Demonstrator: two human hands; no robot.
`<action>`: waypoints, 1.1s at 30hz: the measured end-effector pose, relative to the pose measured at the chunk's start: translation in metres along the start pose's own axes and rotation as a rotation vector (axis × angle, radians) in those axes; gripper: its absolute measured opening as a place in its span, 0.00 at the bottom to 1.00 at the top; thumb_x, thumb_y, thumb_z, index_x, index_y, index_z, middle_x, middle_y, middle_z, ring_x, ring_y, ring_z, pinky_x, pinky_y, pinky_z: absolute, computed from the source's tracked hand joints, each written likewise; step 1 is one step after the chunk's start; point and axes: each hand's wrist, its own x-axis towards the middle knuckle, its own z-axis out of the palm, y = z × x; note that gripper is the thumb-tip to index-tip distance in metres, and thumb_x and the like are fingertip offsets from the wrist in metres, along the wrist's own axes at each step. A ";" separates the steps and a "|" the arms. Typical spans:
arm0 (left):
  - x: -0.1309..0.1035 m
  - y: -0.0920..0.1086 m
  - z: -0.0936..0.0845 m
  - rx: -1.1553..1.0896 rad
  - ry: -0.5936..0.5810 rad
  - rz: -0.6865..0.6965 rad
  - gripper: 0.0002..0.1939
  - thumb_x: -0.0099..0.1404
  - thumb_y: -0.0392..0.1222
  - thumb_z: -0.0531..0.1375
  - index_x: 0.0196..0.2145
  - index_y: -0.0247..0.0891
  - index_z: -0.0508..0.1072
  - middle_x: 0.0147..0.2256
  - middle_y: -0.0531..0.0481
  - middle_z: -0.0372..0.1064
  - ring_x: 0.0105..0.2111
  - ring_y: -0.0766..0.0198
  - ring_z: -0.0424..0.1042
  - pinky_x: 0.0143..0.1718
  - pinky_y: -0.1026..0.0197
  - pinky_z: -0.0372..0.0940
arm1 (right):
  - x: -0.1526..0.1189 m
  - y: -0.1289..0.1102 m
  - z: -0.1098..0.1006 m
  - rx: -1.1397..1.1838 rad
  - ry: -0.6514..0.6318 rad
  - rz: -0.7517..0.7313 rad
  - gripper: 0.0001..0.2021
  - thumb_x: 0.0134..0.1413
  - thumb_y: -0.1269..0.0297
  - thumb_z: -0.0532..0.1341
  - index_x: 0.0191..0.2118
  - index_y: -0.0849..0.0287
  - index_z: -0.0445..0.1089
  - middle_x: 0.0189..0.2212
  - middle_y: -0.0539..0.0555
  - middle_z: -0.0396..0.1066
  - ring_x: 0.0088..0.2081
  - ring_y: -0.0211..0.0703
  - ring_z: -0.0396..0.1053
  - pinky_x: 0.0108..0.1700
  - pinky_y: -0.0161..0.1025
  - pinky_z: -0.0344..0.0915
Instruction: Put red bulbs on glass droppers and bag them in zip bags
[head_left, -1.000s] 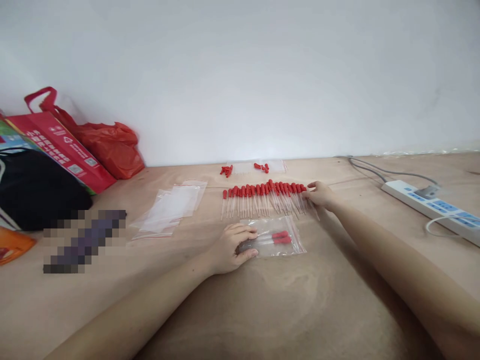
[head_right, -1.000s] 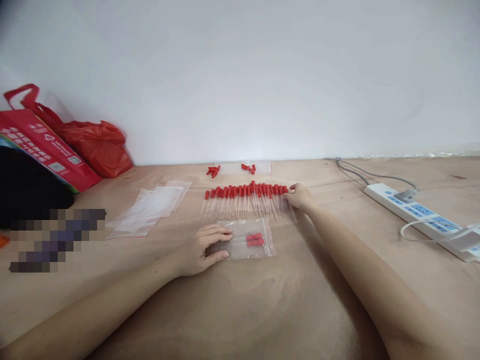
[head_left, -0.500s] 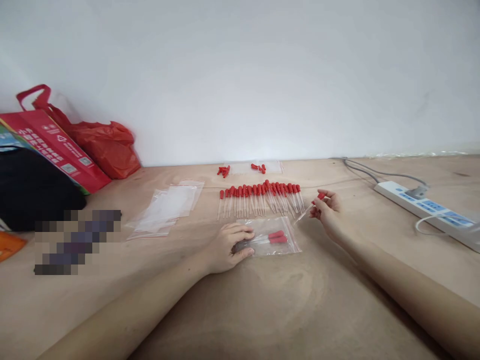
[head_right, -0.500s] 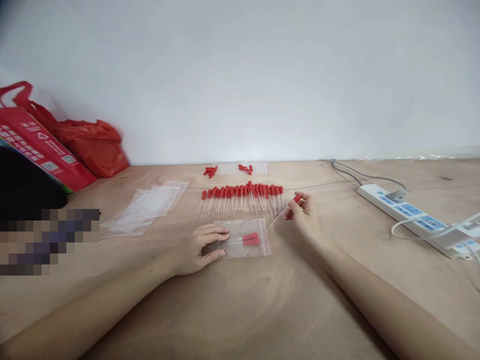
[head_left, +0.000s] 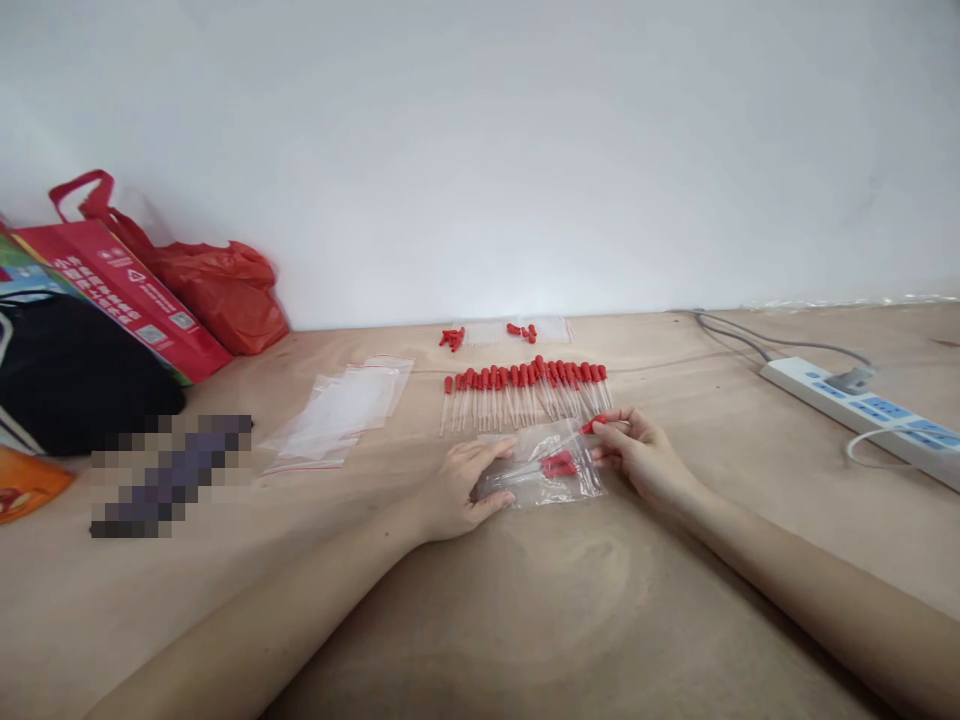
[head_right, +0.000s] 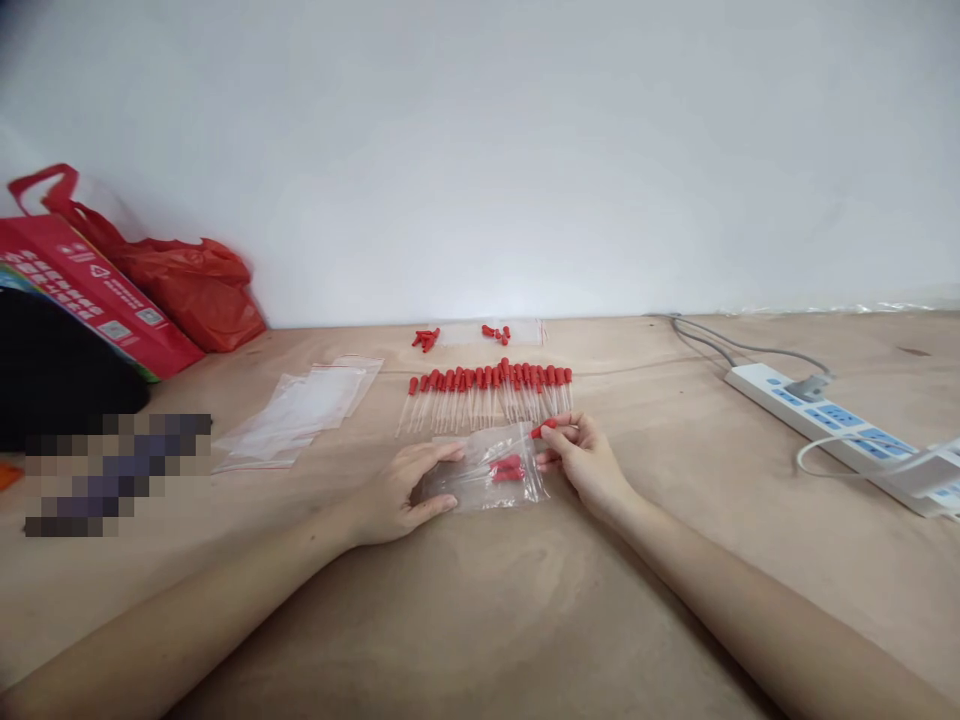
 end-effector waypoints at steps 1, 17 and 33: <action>0.000 -0.001 0.000 0.000 0.002 0.003 0.29 0.59 0.43 0.56 0.56 0.42 0.51 0.49 0.47 0.63 0.51 0.57 0.60 0.52 0.51 0.53 | -0.001 0.000 0.000 -0.045 -0.032 0.009 0.17 0.35 0.60 0.66 0.30 0.58 0.59 0.19 0.45 0.66 0.17 0.31 0.63 0.18 0.28 0.61; 0.001 -0.001 0.001 0.052 0.008 -0.019 0.23 0.59 0.45 0.56 0.51 0.37 0.59 0.48 0.44 0.64 0.49 0.56 0.61 0.51 0.50 0.55 | 0.003 0.008 0.000 -0.403 -0.370 0.008 0.14 0.39 0.53 0.62 0.23 0.61 0.69 0.19 0.50 0.68 0.22 0.36 0.65 0.24 0.33 0.61; 0.003 -0.004 0.002 0.044 0.018 0.075 0.17 0.59 0.45 0.56 0.46 0.38 0.67 0.47 0.44 0.66 0.49 0.57 0.63 0.51 0.51 0.56 | 0.150 -0.017 -0.040 -0.817 0.281 -0.013 0.07 0.36 0.67 0.64 0.27 0.63 0.71 0.18 0.52 0.66 0.19 0.37 0.60 0.20 0.33 0.54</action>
